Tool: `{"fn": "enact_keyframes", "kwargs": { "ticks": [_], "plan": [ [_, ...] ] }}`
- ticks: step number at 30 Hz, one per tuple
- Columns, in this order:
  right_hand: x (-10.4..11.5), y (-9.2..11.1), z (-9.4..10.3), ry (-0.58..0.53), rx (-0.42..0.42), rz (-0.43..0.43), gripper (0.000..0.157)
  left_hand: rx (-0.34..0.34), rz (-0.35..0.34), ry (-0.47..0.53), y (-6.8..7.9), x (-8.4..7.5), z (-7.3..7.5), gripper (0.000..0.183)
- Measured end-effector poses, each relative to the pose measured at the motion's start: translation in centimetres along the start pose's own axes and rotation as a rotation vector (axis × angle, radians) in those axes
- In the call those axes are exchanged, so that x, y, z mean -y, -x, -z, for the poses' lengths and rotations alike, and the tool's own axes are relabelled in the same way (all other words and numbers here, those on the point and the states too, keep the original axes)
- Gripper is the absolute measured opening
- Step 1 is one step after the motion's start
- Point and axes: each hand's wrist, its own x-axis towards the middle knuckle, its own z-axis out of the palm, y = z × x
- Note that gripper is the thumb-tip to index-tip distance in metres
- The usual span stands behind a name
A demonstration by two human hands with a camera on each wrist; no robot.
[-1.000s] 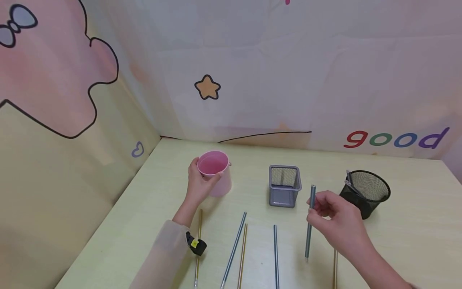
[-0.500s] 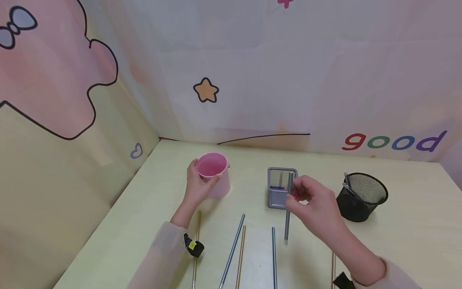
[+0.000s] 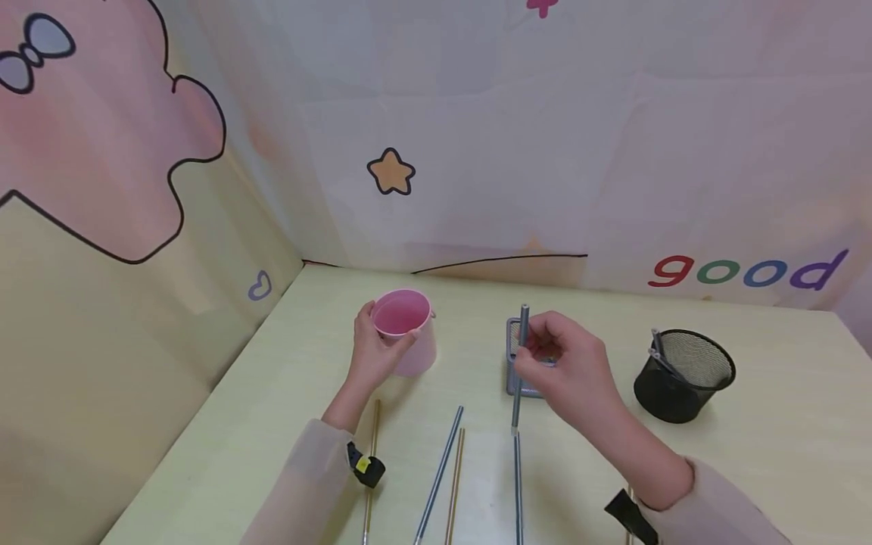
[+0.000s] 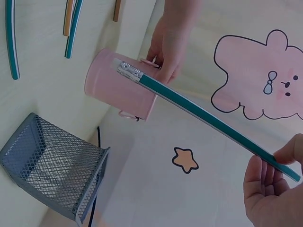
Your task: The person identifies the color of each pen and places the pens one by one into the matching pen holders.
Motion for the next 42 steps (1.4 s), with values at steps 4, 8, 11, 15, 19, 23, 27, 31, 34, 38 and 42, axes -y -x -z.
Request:
{"fn": "enact_keyframes", "kwargs": {
  "ticks": [4,8,11,15,19,23,27,31,34,38,42],
  "plan": [
    [0.2,-0.5,-0.6,-0.028,-0.014,0.023,0.015,0.004,0.009,-0.006,0.0,0.0,0.2,0.093],
    [0.4,-0.9,-1.2,-0.067,-0.039,0.048,0.014,0.007,0.009,-0.006,-0.1,0.0,0.1,0.094],
    [0.8,-1.3,-1.6,-0.118,-0.058,0.084,0.014,0.007,0.008,0.001,0.0,0.1,0.1,0.094],
    [1.4,-1.8,-2.3,-0.213,-0.084,0.127,0.015,0.002,0.009,0.003,0.0,0.1,0.1,0.094],
    [1.8,-2.2,-3.2,-0.285,-0.103,0.17,0.016,0.002,0.002,0.004,0.0,0.1,0.0,0.094],
    [2.0,-2.6,-4.1,-0.331,-0.104,0.214,0.016,-0.004,-0.001,-0.001,-0.1,0.1,0.0,0.094],
    [2.3,-2.9,-4.9,-0.353,-0.11,0.249,0.015,-0.009,0.003,-0.012,0.0,0.1,0.1,0.093],
    [2.4,-3.2,-5.6,-0.353,-0.131,0.292,0.015,-0.002,0.009,0.0,0.0,0.2,0.2,0.093],
    [2.5,-3.4,-6.0,-0.352,-0.152,0.322,0.015,0.002,0.011,0.004,0.0,0.2,0.2,0.093],
    [2.6,-3.9,-6.6,-0.375,-0.177,0.341,0.014,-0.003,0.008,0.004,0.0,0.2,0.2,0.092],
    [2.7,-4.4,-7.4,-0.41,-0.193,0.349,0.015,0.004,0.021,0.012,0.1,0.2,0.3,0.092]
  ]
}}
